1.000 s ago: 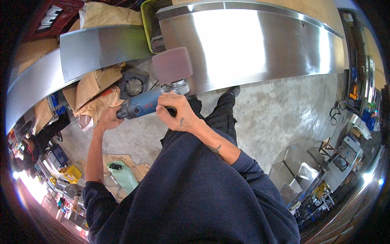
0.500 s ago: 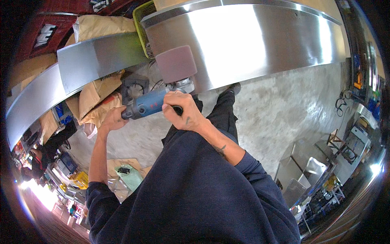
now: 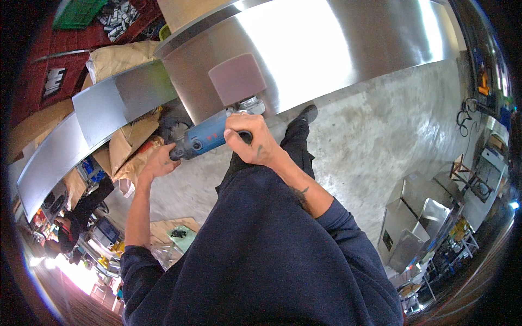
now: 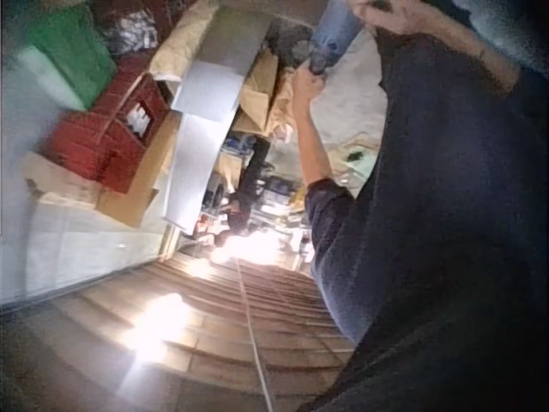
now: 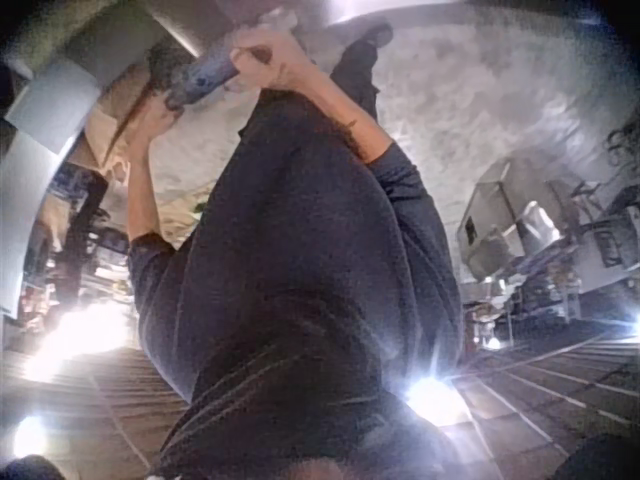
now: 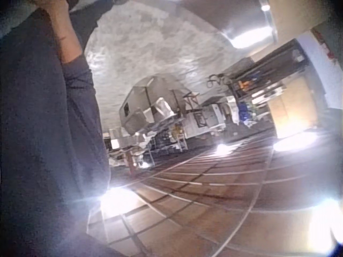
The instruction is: The person uses a handheld electric polisher with a buffing pad to smooth the surface of a large curved stainless steel panel. The person moves the tool steadily across the metal surface in overlapping passes, maintaining consistent pressure and coverage.
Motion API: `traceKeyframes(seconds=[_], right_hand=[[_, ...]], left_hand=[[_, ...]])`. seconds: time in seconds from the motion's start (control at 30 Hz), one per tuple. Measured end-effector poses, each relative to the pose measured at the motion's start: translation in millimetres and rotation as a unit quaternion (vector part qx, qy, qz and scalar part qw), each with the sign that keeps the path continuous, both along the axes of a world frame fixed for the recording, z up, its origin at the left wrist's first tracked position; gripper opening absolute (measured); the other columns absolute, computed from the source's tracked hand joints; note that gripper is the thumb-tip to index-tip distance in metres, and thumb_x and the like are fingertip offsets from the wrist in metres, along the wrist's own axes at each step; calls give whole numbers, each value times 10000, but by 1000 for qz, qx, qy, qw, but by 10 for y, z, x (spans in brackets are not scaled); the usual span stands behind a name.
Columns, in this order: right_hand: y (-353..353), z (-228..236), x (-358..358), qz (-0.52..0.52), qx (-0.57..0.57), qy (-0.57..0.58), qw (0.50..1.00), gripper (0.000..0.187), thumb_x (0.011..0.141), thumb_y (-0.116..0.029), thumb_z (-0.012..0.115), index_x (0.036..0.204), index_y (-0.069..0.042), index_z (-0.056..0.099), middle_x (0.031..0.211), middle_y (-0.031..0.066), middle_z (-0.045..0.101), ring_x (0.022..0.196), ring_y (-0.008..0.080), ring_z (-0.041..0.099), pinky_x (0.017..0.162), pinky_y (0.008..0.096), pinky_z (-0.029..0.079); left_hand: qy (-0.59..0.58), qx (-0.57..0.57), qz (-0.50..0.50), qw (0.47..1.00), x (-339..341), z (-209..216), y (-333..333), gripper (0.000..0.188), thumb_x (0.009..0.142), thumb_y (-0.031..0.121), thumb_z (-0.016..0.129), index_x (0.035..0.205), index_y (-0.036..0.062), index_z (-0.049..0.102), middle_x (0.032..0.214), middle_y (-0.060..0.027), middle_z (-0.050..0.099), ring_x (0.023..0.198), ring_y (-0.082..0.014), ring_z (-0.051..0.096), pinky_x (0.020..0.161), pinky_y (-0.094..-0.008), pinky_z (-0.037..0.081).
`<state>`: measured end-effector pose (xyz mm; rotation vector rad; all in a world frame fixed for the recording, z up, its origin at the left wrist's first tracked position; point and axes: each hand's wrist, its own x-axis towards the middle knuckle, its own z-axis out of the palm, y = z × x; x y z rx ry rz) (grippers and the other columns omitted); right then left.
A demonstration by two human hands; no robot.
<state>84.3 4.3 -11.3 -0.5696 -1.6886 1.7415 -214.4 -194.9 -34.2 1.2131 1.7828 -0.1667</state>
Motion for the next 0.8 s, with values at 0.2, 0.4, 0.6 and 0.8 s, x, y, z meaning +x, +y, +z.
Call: traceKeyframes(seconds=[0.2,0.4,0.6,0.8], right_hand=[[340,-100,374,3,-17,5,1000,190,879,-120,644,750,12,601,701,169,591,655,350,572,670,425,452],[695,-126,701,-27,-19,4,999,212,872,-129,646,746,35,600,714,195,602,655,361,591,669,429,472],[1136,-72,1051,-18,-36,6,999,218,897,-113,600,749,37,544,686,140,502,644,239,485,678,399,426],[1566,-100,1398,-26,-32,-13,999,256,897,-162,612,767,56,581,691,196,546,629,283,564,659,406,468]], left_hand=[[2,13,-6,1000,352,-18,303,390,788,177,782,1120,7,670,1020,-272,723,996,-459,688,850,-497,531],[0,-17,30,999,761,13,691,395,781,170,764,1134,10,687,997,-264,736,977,-444,705,849,-489,537],[11,-30,36,999,1104,-19,1074,449,775,151,756,1200,16,703,1004,-256,748,965,-391,734,872,-452,546],[16,-53,54,997,1508,98,1676,501,748,110,747,1237,10,705,984,-228,758,915,-332,729,878,-420,547]])
